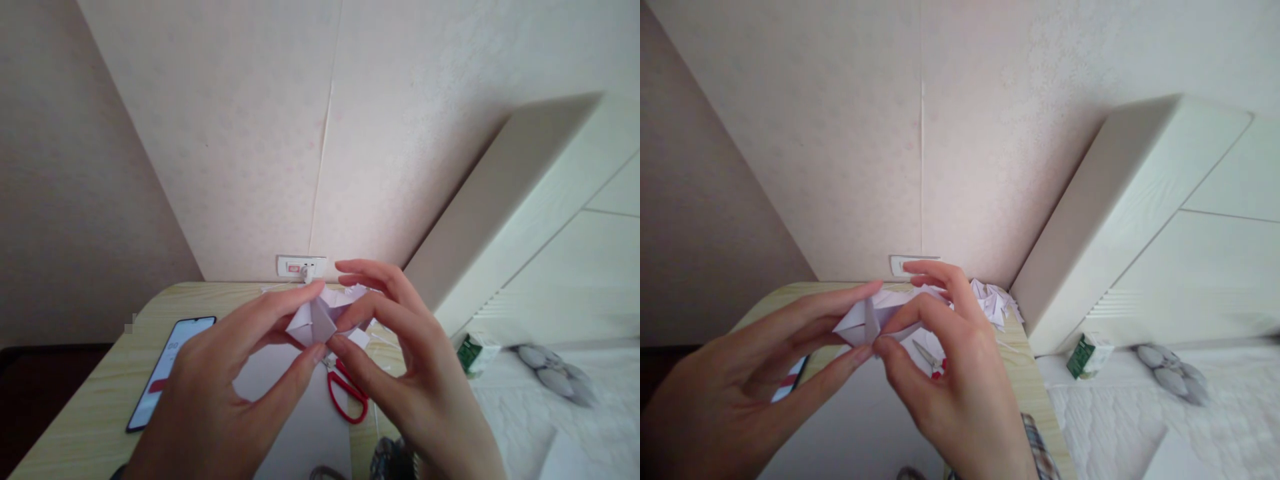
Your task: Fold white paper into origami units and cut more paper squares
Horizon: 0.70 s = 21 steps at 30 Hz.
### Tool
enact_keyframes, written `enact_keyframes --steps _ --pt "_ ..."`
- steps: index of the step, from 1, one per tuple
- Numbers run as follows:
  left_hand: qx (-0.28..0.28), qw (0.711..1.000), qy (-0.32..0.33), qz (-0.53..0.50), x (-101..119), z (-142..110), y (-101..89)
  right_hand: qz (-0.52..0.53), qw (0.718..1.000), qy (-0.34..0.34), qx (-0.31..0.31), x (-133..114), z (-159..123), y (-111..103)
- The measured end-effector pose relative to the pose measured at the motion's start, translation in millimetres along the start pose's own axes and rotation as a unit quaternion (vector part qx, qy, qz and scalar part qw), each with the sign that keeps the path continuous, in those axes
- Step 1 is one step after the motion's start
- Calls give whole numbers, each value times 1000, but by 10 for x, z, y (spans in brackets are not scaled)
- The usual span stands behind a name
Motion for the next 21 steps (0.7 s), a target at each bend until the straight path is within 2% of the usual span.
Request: enact_keyframes --steps 9,15,21 --pt "28 999 18 -7 38 13 32 1 1000 8 4 -30 -2 -7" --pt "32 999 4 -23 48 12 49 -2 1000 -1 3 -35 -3 -6" --pt "23 999 45 4 36 26 63 -39 998 11 41 -45 -22 35"
Point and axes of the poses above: each hand's wrist, its own z-axis towards the middle knuckle, its own y-axis out of the palm, x = y × z, the point moved 2 cm from there along z, towards the middle knuckle, and after that the axes turned 9 degrees about y, right-handed, at the moved point
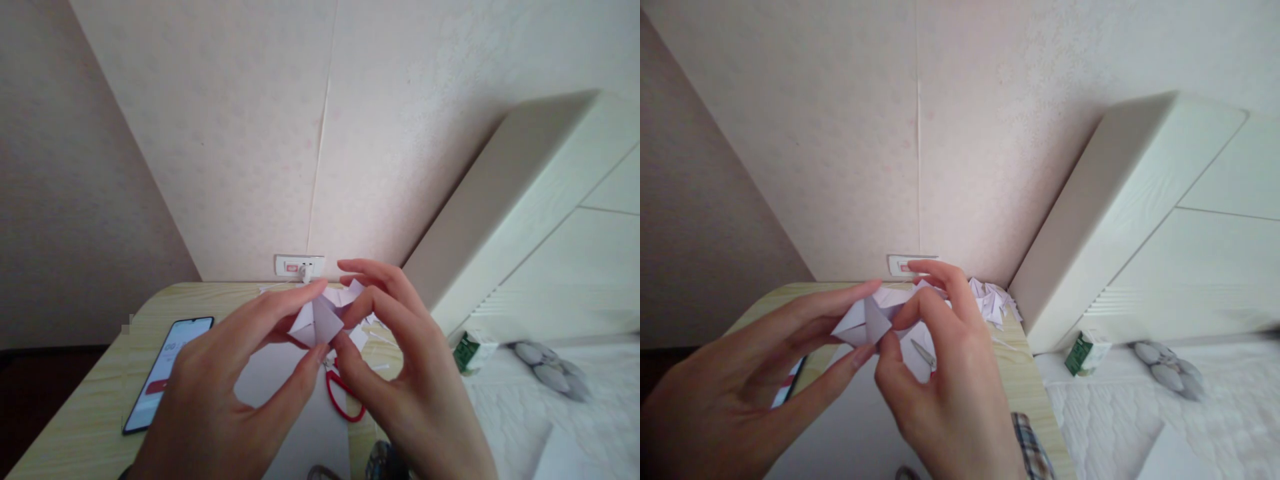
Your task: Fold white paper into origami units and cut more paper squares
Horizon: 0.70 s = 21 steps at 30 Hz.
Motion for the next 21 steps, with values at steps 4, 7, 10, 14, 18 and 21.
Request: enact_keyframes --steps 4,7,10,14,18,21 --pt "-14 1000 18 15 9 15 3 -21 1000 -4 23 -11 -16 23" --pt "-11 1000 9 14 10 2 -9 -22 999 -14 36 -14 -11 25" --pt "14 1000 -9 17 -3 -22 -20 -20 999 -27 24 -7 -4 10" --pt "15 999 -15 30 -6 -30 -11 -15 999 -32 -3 9 4 -22" --pt "16 999 -21 37 8 -19 -13 -13 999 -38 -9 20 8 -37" --pt "2 999 -1 45 18 -7 -13 -9 999 -45 -10 28 7 -45"
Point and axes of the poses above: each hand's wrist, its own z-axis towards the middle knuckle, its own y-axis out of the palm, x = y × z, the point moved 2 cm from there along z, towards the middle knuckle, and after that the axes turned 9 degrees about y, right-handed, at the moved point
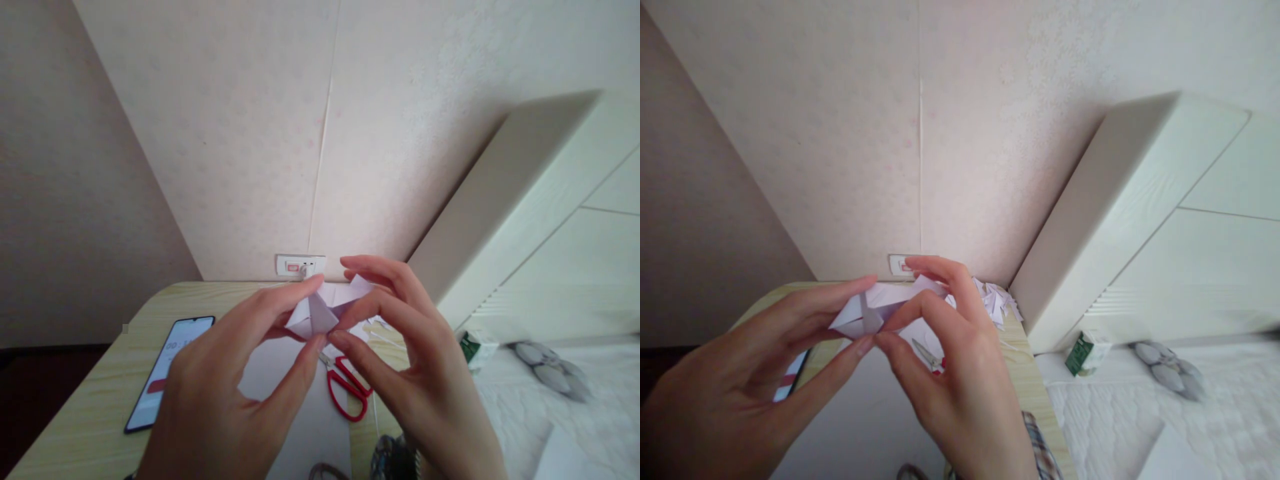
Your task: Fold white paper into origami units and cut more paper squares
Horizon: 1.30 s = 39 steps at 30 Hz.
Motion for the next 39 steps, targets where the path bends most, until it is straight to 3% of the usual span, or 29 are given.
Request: enact_keyframes --steps 12,16,21,28,33,39 --pt "-8 1000 20 0 -13 -29 -12 -3 1000 -2 10 26 -14 -16" --pt "23 1000 -7 -16 -6 -45 18 -17 1000 -9 12 14 -22 -21" --pt "11 999 -20 -33 12 -42 27 -25 1000 -13 8 19 -19 -38" --pt "-2 1000 -7 -25 -2 -37 19 -23 1000 3 7 8 -24 -28" --pt "-25 999 37 -2 34 -37 35 -16 999 30 36 -55 -40 21" --pt "-10 999 25 -22 3 -26 9 -16 998 26 54 -68 -41 49"
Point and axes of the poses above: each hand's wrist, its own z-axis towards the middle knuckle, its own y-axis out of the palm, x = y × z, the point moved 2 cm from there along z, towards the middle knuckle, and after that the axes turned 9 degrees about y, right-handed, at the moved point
